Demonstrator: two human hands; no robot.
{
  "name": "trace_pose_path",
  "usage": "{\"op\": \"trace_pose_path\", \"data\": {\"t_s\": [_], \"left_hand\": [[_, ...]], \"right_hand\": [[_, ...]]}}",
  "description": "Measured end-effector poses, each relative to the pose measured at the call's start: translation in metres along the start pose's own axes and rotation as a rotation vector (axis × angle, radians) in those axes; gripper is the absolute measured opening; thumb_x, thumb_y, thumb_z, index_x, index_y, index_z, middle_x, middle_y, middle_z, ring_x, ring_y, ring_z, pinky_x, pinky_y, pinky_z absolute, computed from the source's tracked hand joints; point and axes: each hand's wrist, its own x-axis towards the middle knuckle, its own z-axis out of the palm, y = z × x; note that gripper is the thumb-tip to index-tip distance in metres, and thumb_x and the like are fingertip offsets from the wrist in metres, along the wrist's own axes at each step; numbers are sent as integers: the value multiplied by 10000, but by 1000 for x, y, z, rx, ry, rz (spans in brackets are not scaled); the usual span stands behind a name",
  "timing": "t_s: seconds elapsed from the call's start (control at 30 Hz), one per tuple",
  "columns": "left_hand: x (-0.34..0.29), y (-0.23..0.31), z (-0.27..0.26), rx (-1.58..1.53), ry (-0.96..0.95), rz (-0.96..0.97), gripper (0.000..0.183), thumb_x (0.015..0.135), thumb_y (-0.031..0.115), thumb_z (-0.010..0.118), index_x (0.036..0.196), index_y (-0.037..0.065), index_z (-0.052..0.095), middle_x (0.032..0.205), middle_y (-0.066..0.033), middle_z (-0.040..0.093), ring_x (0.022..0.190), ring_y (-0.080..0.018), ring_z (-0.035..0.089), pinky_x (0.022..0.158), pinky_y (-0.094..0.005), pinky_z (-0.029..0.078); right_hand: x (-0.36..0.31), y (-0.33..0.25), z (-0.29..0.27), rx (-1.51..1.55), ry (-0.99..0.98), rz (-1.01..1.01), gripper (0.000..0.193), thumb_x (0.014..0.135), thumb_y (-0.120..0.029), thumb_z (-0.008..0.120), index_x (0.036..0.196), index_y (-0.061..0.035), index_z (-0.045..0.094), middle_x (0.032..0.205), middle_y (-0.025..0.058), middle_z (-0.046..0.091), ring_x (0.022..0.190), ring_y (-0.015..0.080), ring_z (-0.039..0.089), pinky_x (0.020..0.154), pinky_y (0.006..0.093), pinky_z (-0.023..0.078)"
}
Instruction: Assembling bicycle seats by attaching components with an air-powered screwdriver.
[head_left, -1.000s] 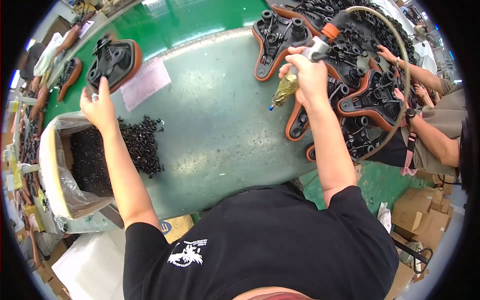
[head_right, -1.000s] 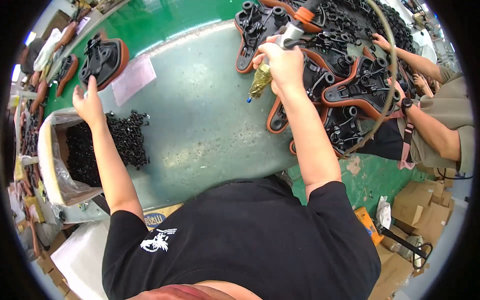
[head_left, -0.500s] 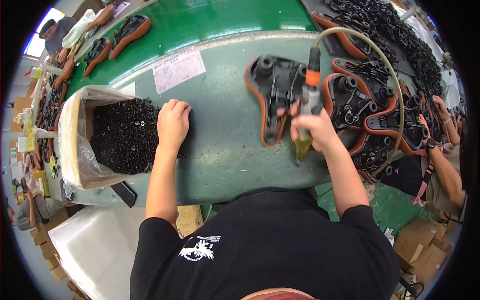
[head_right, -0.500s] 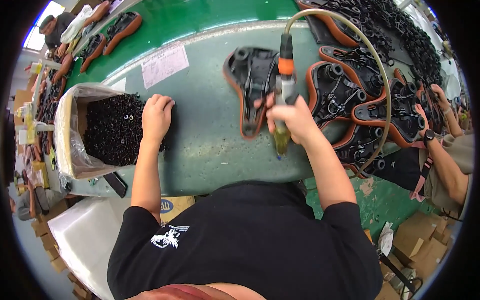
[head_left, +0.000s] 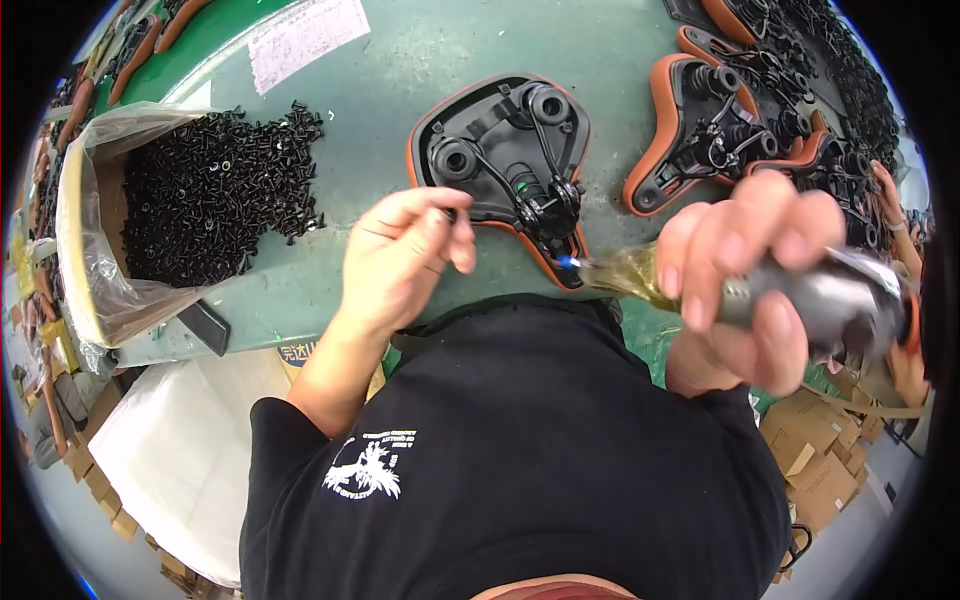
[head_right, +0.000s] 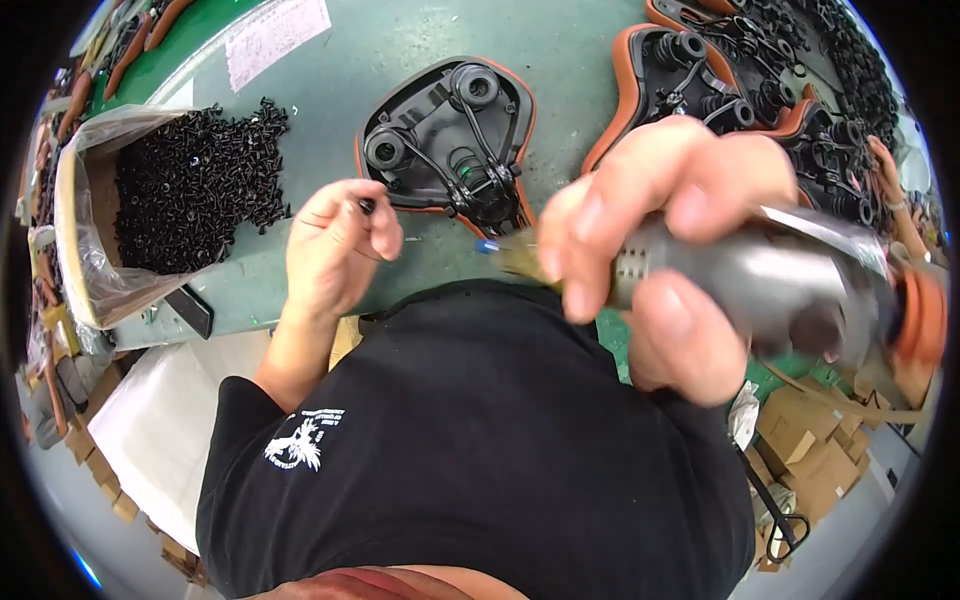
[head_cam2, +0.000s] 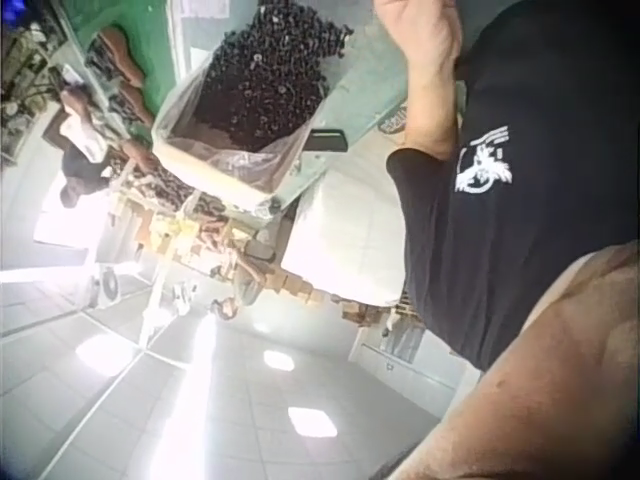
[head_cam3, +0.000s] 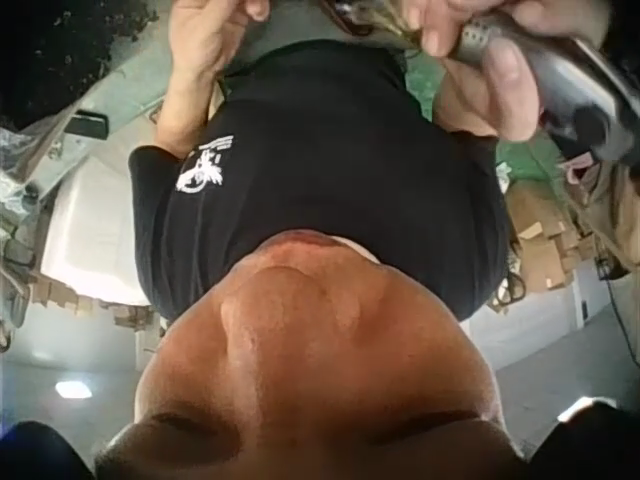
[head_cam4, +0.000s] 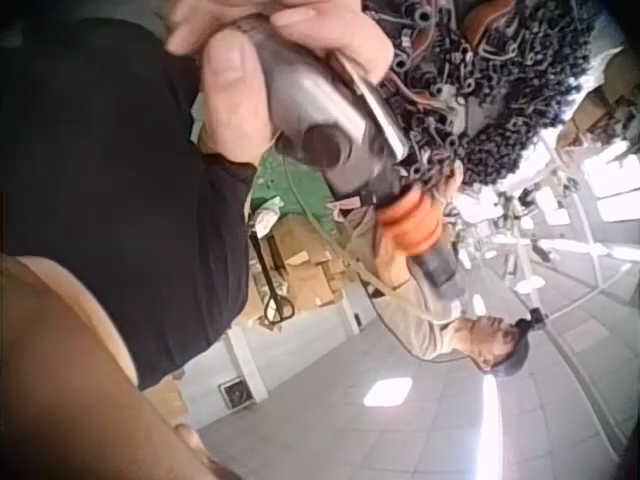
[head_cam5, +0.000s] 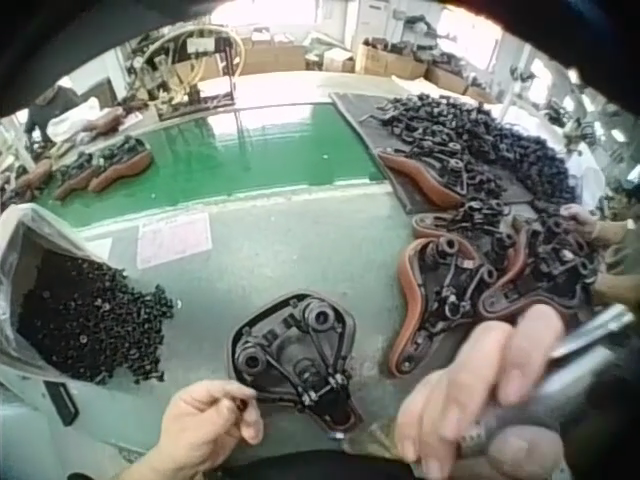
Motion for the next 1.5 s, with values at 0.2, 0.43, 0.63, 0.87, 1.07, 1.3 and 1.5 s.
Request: {"op": "trace_pose_path", "data": {"t_s": [0.2,0.43,0.63,0.87,1.07,1.3,1.5], "left_hand": [[-1,-27,28,-93,-38,123,236,1019,33,678,1232,-62,708,1109,-176,715,863,-247,728,784,-354,612],[8,-19,21,113,-117,109,204,940,-86,717,1141,-73,754,1112,-184,709,890,-263,751,806,-361,636],[15,-8,20,282,-135,65,235,892,-128,745,1122,-81,758,1063,-184,715,876,-254,758,787,-345,641],[10,-10,30,161,-76,19,172,976,17,723,1107,-91,752,1054,-176,714,806,-239,741,730,-342,621],[37,12,18,1333,-130,860,430,911,238,820,1206,-53,704,1112,-161,706,999,-298,678,842,-396,559],[49,6,-10,1853,143,856,476,745,247,925,1096,5,713,1023,-115,673,956,-316,618,837,-409,508],[56,1,-19,1852,123,1064,401,765,195,896,1046,-23,711,967,-122,679,906,-326,640,835,-412,530]], "right_hand": [[21,9,20,24,-220,-96,322,974,-119,625,1248,-97,459,1148,103,573,745,175,681,736,369,570],[11,13,10,47,-210,-102,295,983,-109,600,1232,-102,443,1162,105,567,735,178,669,725,371,567],[16,18,6,81,-236,-154,299,974,-92,617,1218,-108,446,1153,108,574,758,183,681,741,380,579],[20,15,2,83,-323,-91,319,953,-56,662,1199,-102,464,1161,128,606,759,200,692,757,394,593],[26,-3,0,-10,-367,-145,338,976,-62,667,1267,-99,500,1186,131,611,799,206,691,762,403,594],[22,18,4,-130,-237,-243,363,1008,-135,559,1351,-121,437,1206,117,553,765,179,662,758,413,547],[23,16,3,-191,-299,-200,419,994,-120,537,1399,-124,433,1232,134,536,786,185,659,778,426,538]]}}
